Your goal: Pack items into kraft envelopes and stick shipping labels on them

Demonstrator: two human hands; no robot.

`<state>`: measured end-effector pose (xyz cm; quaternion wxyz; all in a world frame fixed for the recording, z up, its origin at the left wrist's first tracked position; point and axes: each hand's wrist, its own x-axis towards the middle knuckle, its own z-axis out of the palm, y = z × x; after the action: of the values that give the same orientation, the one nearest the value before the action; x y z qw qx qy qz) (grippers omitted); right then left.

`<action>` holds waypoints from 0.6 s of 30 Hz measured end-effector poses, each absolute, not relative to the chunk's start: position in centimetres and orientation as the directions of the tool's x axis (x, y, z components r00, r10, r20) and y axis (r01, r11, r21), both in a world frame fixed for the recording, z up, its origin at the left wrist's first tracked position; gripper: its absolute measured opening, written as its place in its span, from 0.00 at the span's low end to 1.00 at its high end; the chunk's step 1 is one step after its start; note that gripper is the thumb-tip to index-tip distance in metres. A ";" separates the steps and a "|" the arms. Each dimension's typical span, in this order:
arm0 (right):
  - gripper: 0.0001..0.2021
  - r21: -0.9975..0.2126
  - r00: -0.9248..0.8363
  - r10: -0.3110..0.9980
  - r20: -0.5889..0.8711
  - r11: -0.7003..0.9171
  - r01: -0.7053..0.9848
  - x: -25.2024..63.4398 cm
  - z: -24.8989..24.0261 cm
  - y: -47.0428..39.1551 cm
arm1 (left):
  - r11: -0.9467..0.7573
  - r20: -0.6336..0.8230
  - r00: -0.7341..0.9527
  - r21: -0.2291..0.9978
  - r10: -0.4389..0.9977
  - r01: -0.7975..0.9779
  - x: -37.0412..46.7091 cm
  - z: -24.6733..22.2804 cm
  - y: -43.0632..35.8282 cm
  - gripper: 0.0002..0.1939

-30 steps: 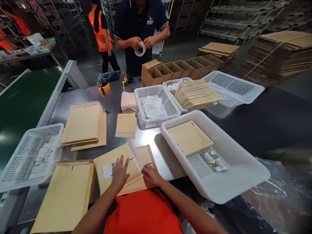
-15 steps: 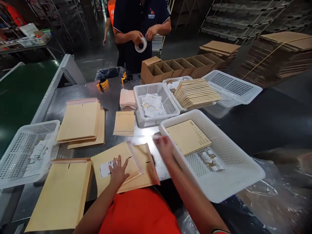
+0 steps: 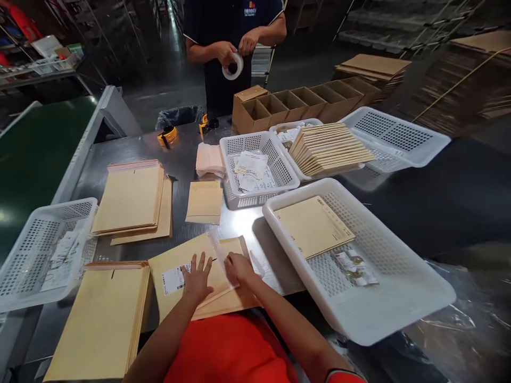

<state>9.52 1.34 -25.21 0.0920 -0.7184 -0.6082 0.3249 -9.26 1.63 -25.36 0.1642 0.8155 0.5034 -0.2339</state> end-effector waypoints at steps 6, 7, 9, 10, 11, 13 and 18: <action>0.11 -0.532 -0.123 0.916 -0.383 -0.110 0.839 9.2 -26.6 0.9 | -0.430 -0.564 0.368 0.026 0.739 0.902 -9.1 -25.3 1.8 0.54; 0.11 -0.530 -0.147 0.914 -0.378 -0.083 0.844 8.6 -26.6 0.9 | -0.427 -0.569 0.366 0.028 0.737 0.904 -9.0 -25.3 1.8 0.54; 0.12 -0.510 -0.180 0.911 -0.371 -0.038 0.859 7.1 -26.7 1.0 | -0.421 -0.577 0.364 0.038 0.731 0.906 -9.0 -25.3 1.9 0.53; 0.12 -0.496 -0.191 0.909 -0.369 -0.019 0.868 6.3 -26.8 1.1 | -0.420 -0.577 0.367 0.045 0.729 0.906 -9.1 -25.4 1.9 0.53; 0.12 -0.480 -0.200 0.907 -0.370 -0.003 0.877 5.6 -27.0 1.1 | -0.421 -0.575 0.372 0.054 0.728 0.906 -9.1 -25.4 2.0 0.52; 0.10 -0.450 -0.218 0.901 -0.376 0.028 0.893 4.6 -27.3 1.0 | -0.429 -0.567 0.392 0.075 0.724 0.900 -9.3 -25.5 1.9 0.50; 0.10 -0.424 -0.272 0.891 -0.364 0.101 0.900 4.6 -28.3 -0.4 | -0.314 -0.531 0.296 0.060 0.794 0.948 -9.9 -26.2 1.4 0.56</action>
<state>4.57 -0.35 -28.28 -0.0079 -0.6032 -0.7421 0.2922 -9.94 1.35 -26.24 0.1853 0.7835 0.5556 -0.2075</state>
